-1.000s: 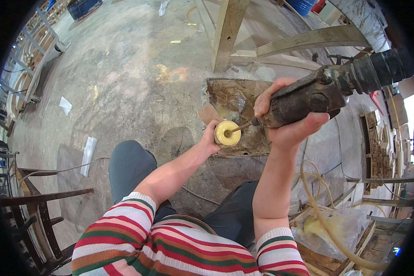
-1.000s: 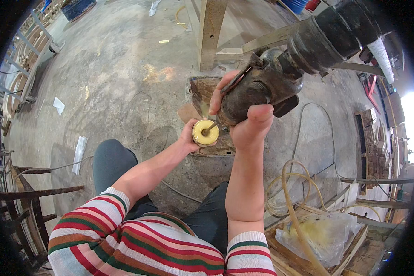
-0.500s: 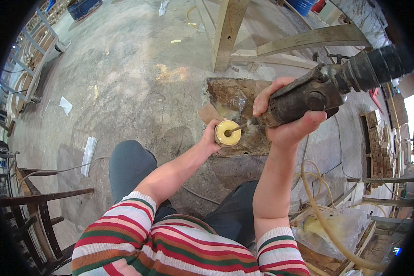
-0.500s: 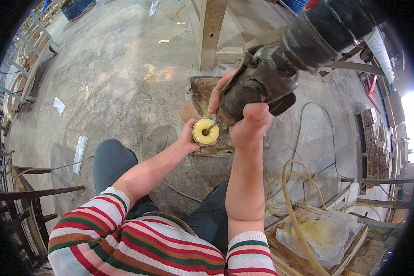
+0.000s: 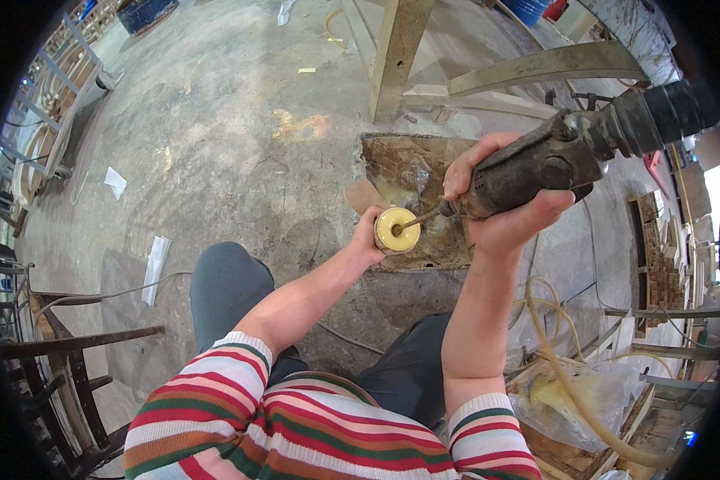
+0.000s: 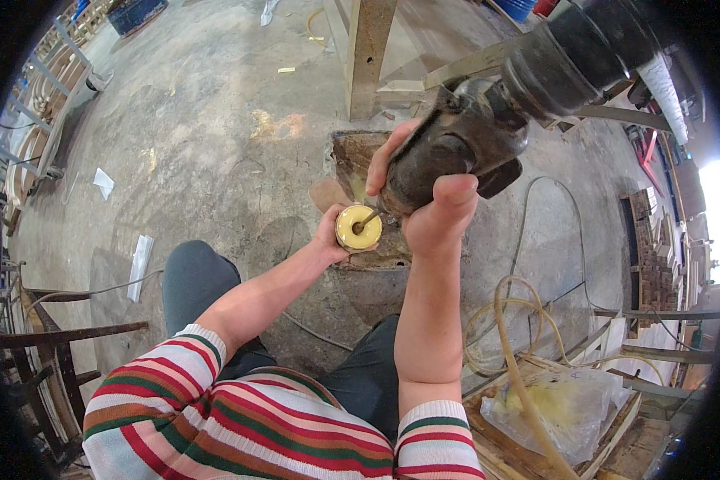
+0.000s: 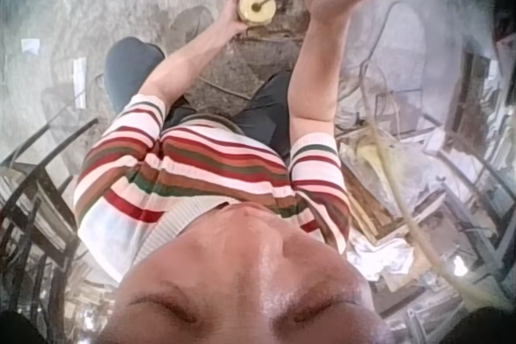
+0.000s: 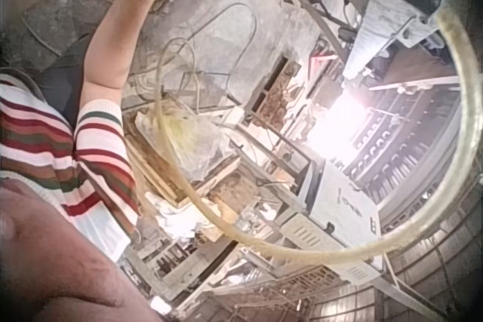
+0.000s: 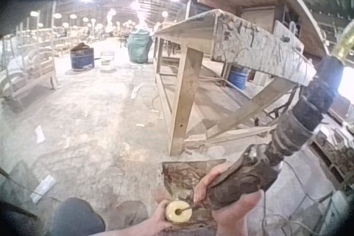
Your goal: The person drills a hole into a small cylindrical wooden dowel using a handheld power drill while kneeling on the floor. They then walk to a workbench, pick up a wooden chair frame, and apply glue from the container to the dowel holes on the chair frame using a small stick.
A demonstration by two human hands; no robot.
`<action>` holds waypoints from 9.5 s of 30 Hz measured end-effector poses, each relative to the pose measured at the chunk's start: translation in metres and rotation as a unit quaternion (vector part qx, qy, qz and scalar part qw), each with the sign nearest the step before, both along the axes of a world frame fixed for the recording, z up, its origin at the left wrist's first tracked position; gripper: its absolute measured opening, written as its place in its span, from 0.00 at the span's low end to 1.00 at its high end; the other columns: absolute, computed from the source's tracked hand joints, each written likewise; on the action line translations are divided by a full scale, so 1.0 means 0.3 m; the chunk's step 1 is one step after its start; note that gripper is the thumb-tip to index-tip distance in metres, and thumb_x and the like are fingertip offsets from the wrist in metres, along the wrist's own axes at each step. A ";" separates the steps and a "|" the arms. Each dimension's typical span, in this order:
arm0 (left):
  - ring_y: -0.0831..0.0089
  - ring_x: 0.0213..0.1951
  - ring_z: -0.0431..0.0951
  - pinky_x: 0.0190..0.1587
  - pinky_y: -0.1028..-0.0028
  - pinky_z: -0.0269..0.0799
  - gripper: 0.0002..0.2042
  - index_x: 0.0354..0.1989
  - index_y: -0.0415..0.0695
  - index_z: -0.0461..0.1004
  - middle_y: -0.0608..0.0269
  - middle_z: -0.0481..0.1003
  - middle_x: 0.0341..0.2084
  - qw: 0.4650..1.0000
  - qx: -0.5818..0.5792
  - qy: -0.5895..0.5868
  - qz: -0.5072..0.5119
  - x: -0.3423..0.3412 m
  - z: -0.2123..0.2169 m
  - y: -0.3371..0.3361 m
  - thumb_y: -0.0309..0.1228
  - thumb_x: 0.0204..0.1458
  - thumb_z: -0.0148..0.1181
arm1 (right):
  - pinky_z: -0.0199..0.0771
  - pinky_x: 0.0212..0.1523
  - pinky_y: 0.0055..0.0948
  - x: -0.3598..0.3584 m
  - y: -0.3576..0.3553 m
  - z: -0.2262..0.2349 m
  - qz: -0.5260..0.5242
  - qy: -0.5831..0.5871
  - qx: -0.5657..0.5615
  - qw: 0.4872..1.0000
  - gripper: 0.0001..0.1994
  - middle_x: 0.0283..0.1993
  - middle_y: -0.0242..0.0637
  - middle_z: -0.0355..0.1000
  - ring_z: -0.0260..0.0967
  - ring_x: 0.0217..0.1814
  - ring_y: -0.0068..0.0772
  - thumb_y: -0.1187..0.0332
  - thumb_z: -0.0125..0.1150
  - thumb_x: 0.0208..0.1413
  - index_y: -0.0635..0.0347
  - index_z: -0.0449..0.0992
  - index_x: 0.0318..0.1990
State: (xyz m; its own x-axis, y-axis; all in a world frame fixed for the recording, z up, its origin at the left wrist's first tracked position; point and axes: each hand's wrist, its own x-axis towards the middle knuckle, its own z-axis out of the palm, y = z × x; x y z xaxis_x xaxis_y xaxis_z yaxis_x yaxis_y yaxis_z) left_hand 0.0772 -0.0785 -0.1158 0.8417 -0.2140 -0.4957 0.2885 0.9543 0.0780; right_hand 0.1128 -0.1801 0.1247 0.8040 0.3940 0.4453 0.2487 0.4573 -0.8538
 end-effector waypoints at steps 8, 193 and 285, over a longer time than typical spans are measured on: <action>0.54 0.41 0.71 0.40 0.44 0.67 0.13 0.39 0.48 0.67 0.57 0.69 0.38 1.000 0.009 -0.006 -0.001 -0.006 0.023 -0.005 0.36 0.45 0.43 | 0.62 0.18 0.26 0.006 -0.002 -0.006 0.003 0.004 0.002 1.000 0.44 0.15 0.36 0.61 0.61 0.15 0.30 0.22 0.38 0.33 0.63 0.65 0.31; 0.59 0.38 0.72 0.42 0.54 0.69 0.13 0.38 0.45 0.67 0.59 0.72 0.34 0.998 -0.003 -0.019 0.064 0.025 -0.054 0.021 0.34 0.44 0.44 | 0.63 0.20 0.24 -0.044 0.054 0.007 -0.006 -0.031 -0.027 0.999 0.50 0.15 0.37 0.63 0.61 0.16 0.29 0.19 0.36 0.26 0.68 0.64 0.32; 0.63 0.38 0.74 0.44 0.59 0.70 0.12 0.36 0.47 0.69 0.61 0.73 0.34 1.000 0.002 -0.019 0.010 0.001 0.016 -0.019 0.33 0.43 0.44 | 0.63 0.21 0.26 -0.043 0.003 0.007 0.045 -0.012 0.011 0.999 0.50 0.17 0.39 0.63 0.60 0.17 0.30 0.19 0.38 0.27 0.67 0.64 0.36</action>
State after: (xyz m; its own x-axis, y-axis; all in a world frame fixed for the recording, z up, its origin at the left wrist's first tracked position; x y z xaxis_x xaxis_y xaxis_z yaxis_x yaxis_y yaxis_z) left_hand 0.0775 -0.0842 -0.1109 0.8642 -0.1951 -0.4638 0.2658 0.9597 0.0916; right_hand 0.0999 -0.1791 0.1267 0.7548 0.4543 0.4731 0.2256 0.4975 -0.8376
